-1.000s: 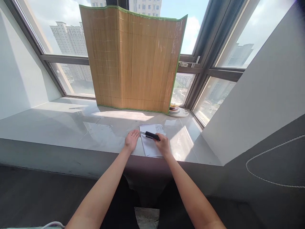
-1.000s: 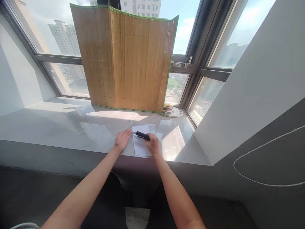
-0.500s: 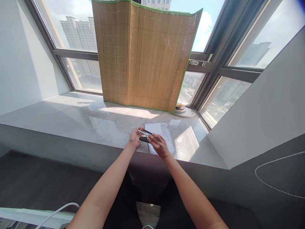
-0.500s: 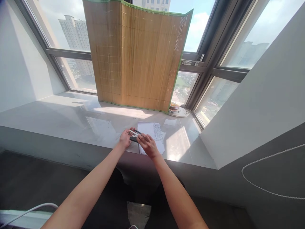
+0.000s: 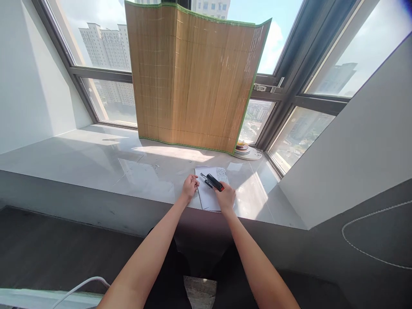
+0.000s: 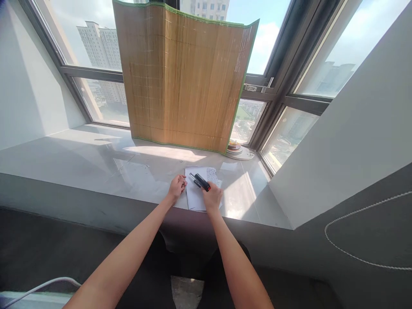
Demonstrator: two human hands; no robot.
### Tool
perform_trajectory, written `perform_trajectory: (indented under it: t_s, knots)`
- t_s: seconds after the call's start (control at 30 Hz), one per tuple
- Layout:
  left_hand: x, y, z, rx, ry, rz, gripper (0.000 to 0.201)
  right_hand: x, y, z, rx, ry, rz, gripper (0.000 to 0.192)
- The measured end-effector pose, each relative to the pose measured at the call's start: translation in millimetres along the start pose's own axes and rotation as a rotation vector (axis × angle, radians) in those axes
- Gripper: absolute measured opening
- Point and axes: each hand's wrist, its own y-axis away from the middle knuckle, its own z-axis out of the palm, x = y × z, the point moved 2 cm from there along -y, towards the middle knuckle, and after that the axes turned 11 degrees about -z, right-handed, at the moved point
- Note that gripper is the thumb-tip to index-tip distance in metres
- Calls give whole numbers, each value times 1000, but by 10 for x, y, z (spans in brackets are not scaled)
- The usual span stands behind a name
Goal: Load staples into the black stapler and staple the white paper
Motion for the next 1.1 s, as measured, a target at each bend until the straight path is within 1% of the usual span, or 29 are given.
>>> perform_trajectory:
  t_s: [0.07,0.13,0.17,0.2,0.27,0.3,0.37,0.47,0.63,0.73,0.8,0.87,0.9,0.97,1.0,1.1]
  knots:
    - [-18,9,37,-47,-99,49,26,-39,29,5,25,15,-63,38]
    - [-22,13,45,-56,-108,59,32,-167,64,1,71,60,-208,44]
    - [-21,15,41,-53,-93,53,34,-260,78,9,59,73,-297,42]
    - [-17,19,35,-47,-76,44,37,-362,87,27,18,72,-383,36]
    - [-9,31,19,-38,-62,38,41,-568,85,88,-104,41,-516,26]
    - [-4,38,11,-32,-66,45,41,-658,72,125,-154,26,-554,24]
    - [5,51,-7,-16,-79,69,41,-789,29,207,-216,1,-576,25]
    - [29,65,-20,14,-88,95,37,-855,-43,325,-246,-11,-553,30]
    - [109,83,29,21,-142,176,29,-796,-73,390,-211,28,-549,33]
    - [99,90,61,-31,-172,184,32,-788,-56,348,-220,23,-526,33]
    - [56,89,64,-60,-165,141,37,-805,-47,280,-211,25,-521,33]
    - [6,85,54,-57,-146,72,41,-796,-58,170,-155,-2,-484,30]
    - [-13,81,47,-48,-136,45,43,-764,-79,100,-114,-34,-443,28]
    - [-32,72,37,-27,-130,29,44,-610,-167,-60,-17,-105,-311,23]
    - [-33,67,35,-19,-135,33,45,-483,-238,-145,30,-127,-233,22]
    - [-26,49,49,-12,-175,54,45,62,-552,-376,156,-69,-8,21]
